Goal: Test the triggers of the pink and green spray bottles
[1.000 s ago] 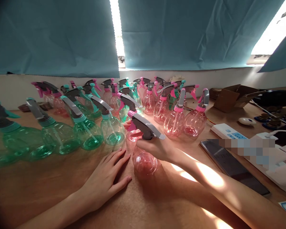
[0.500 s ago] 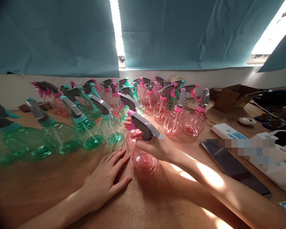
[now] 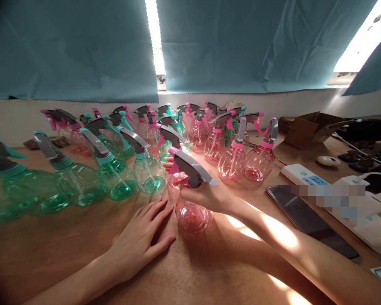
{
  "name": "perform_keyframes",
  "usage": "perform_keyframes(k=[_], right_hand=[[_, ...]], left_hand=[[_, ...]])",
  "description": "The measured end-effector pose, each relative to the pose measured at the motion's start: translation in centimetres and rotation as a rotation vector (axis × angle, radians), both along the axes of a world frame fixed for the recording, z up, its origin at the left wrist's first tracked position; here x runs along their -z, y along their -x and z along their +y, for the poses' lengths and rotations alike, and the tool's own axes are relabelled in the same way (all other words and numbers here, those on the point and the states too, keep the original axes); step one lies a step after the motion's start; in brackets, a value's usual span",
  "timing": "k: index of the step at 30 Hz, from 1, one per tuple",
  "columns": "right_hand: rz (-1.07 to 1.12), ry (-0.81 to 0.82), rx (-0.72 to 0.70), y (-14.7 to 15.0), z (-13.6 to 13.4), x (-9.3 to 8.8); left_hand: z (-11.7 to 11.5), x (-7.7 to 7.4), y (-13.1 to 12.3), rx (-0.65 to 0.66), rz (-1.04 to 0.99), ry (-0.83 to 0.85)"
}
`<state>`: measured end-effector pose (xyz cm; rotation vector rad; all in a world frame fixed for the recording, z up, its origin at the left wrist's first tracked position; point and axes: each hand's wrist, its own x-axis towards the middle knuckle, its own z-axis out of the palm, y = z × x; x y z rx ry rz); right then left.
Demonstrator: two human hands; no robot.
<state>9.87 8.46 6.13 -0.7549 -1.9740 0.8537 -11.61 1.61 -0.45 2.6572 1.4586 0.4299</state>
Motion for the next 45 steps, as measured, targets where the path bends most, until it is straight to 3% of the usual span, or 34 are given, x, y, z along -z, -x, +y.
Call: perform_keyframes(k=[4, 12, 25, 45], right_hand=[[-0.003, 0.029, -0.006, 0.0, 0.1, 0.2], [-0.023, -0.050, 0.171, 0.0, 0.0, 1.2], [0.018, -0.033, 0.087, 0.1, 0.1, 1.0], [0.017, -0.056, 0.131, 0.2, 0.3, 0.7]], left_hand=[[0.0, 0.1, 0.0, 0.001, -0.013, -0.002], [0.0, 0.0, 0.0, 0.000, -0.001, 0.000], [-0.1, -0.1, -0.1, -0.003, 0.028, 0.006], [-0.1, 0.3, -0.1, -0.003, 0.020, -0.026]])
